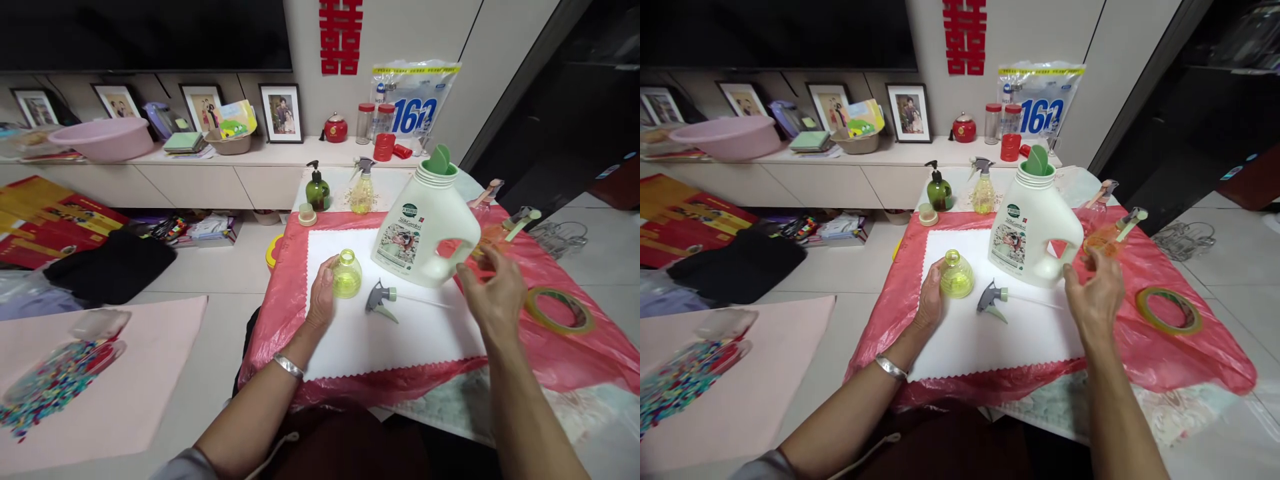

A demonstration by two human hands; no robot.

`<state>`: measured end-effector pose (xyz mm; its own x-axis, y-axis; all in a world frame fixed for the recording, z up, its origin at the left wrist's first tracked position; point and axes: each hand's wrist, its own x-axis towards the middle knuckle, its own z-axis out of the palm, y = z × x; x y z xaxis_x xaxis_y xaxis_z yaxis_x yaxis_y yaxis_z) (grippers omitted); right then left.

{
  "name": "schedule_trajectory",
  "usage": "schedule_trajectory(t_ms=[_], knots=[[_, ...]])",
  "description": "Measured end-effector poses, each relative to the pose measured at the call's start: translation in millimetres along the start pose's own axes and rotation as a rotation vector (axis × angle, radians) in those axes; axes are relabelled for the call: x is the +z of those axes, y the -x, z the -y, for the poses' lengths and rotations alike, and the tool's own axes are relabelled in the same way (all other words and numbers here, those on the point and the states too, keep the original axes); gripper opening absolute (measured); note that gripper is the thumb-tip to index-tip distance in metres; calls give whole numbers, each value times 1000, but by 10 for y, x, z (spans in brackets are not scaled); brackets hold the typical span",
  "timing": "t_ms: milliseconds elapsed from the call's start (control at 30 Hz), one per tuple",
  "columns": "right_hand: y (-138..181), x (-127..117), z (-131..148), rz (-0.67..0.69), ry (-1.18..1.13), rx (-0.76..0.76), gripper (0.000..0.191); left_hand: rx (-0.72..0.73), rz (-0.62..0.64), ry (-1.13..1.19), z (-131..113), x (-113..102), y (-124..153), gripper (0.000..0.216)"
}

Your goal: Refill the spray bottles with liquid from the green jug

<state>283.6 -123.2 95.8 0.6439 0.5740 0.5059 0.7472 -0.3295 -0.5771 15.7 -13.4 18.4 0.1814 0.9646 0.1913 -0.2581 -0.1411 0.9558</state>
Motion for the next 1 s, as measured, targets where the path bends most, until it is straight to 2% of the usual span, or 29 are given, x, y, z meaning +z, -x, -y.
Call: schedule_trajectory(t_ms=[67, 167, 233, 367, 500, 567, 667, 767, 867, 933, 1000], knots=[[265, 19, 1, 54, 18, -96, 45, -7, 6, 4, -10, 2, 7, 59], [586, 182, 91, 282, 13, -280, 32, -9, 8, 13, -11, 4, 13, 59], [707, 315, 190, 407, 42, -370, 30, -6, 0, 10, 7, -1, 12, 58], [772, 500, 361, 533, 128, -426, 34, 6, -1, -1, 54, -16, 4, 58], [724, 504, 440, 557, 125, -422, 21, -4, -12, -15, 36, -10, 8, 57], [660, 423, 464, 540, 71, -417, 19, -14, -13, -11, 5, 1, 12, 58], [506, 220, 535, 456, -64, -378, 28, -32, -14, 9, -25, 13, 12, 59], [323, 2, 721, 272, -467, -192, 36, -43, -13, 6, -11, 11, 4, 58], [178, -134, 1047, 91, -954, -35, 34, -48, -16, -6, 31, 3, -4, 57], [123, -164, 1291, -25, -1131, -11, 30, -52, -13, 2, 55, -2, -6, 56], [105, -155, 1499, -55, -1203, 0, 27, -58, -5, 12, 71, -7, -6, 56]])
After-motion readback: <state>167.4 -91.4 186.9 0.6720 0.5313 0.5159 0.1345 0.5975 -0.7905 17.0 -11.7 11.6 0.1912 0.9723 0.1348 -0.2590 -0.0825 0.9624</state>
